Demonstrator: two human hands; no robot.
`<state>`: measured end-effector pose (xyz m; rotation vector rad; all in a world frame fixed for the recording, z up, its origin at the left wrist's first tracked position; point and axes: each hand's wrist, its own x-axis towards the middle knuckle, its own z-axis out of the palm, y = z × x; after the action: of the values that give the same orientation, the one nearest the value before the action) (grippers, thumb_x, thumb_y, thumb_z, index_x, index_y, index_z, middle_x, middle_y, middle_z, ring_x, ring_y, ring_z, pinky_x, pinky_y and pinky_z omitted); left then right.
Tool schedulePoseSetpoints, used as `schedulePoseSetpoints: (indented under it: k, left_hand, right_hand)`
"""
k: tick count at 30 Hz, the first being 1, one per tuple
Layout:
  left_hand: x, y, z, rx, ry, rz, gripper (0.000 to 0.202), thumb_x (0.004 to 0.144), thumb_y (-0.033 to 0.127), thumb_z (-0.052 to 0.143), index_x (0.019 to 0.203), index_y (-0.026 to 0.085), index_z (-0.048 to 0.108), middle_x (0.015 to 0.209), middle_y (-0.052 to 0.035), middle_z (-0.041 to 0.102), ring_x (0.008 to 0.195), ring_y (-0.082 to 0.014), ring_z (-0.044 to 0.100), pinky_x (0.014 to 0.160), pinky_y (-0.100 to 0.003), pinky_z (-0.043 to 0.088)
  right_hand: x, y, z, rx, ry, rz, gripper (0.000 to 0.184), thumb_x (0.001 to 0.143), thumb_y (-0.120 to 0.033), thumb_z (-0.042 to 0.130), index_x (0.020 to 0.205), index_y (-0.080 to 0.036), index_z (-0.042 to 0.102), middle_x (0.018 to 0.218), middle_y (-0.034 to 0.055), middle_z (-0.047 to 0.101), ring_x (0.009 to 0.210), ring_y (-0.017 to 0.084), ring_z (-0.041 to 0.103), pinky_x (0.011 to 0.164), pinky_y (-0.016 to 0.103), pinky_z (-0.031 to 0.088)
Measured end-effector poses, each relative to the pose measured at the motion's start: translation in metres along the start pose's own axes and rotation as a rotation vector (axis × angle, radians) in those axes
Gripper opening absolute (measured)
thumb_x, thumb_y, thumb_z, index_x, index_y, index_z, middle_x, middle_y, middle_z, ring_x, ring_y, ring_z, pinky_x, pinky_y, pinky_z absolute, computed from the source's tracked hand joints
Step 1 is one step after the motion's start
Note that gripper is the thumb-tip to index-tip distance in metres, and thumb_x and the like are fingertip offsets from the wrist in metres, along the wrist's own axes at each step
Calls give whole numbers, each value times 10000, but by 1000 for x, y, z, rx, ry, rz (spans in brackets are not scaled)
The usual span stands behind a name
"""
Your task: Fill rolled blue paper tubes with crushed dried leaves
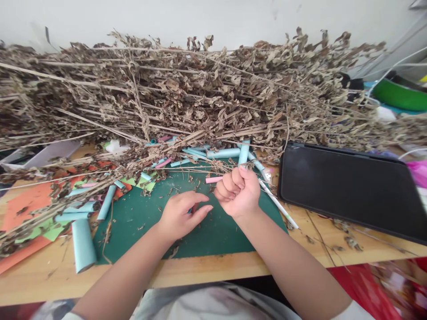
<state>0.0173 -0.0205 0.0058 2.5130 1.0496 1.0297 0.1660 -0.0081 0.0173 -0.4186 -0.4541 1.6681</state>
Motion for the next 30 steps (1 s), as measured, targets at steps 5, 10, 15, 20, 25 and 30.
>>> schedulePoseSetpoints:
  k: [5,10,15,20,25,30]
  left_hand:
    - [0,-1,0,-7,-1,21,169,777,290,503,841,146,563,497,37,489,437,-65,456,456,-164,375]
    - [-2,-1,1,7,7,20,205,779,258,504,949,146,528,583,15,515,516,-79,490,495,-170,401]
    - [-4,-8,3,96,56,-49,309,805,258,460,1103,183,482,642,1,564,564,-94,528,532,-181,433]
    - [-4,-10,2,158,36,-59,318,819,278,438,1124,203,487,790,-38,642,635,-115,592,566,-193,467]
    - [-1,-6,-4,150,96,14,210,812,270,465,929,153,594,814,-54,671,716,-127,627,610,-175,484]
    - [-1,-4,-6,167,121,-5,183,808,227,470,879,139,614,780,-50,675,680,-115,625,606,-164,478]
  right_hand:
    - [5,3,-4,55,1,56,334,703,-326,431,456,-172,267,397,-76,253,324,51,253,333,166,226]
    - [3,9,1,106,-67,101,111,625,-246,520,692,-216,436,680,-46,493,623,106,515,562,252,419]
    - [1,16,4,65,-94,155,154,654,-310,551,749,-242,450,760,-38,548,783,171,568,666,343,458]
    - [1,24,3,10,-53,146,130,682,-300,599,704,-228,493,725,-47,575,891,166,576,663,284,472]
    - [-2,31,4,-54,-100,184,119,692,-317,609,719,-216,552,854,-16,639,905,153,582,717,268,471]
    - [-7,38,4,-198,-99,122,162,736,-363,560,807,-223,600,983,24,627,967,165,556,834,319,441]
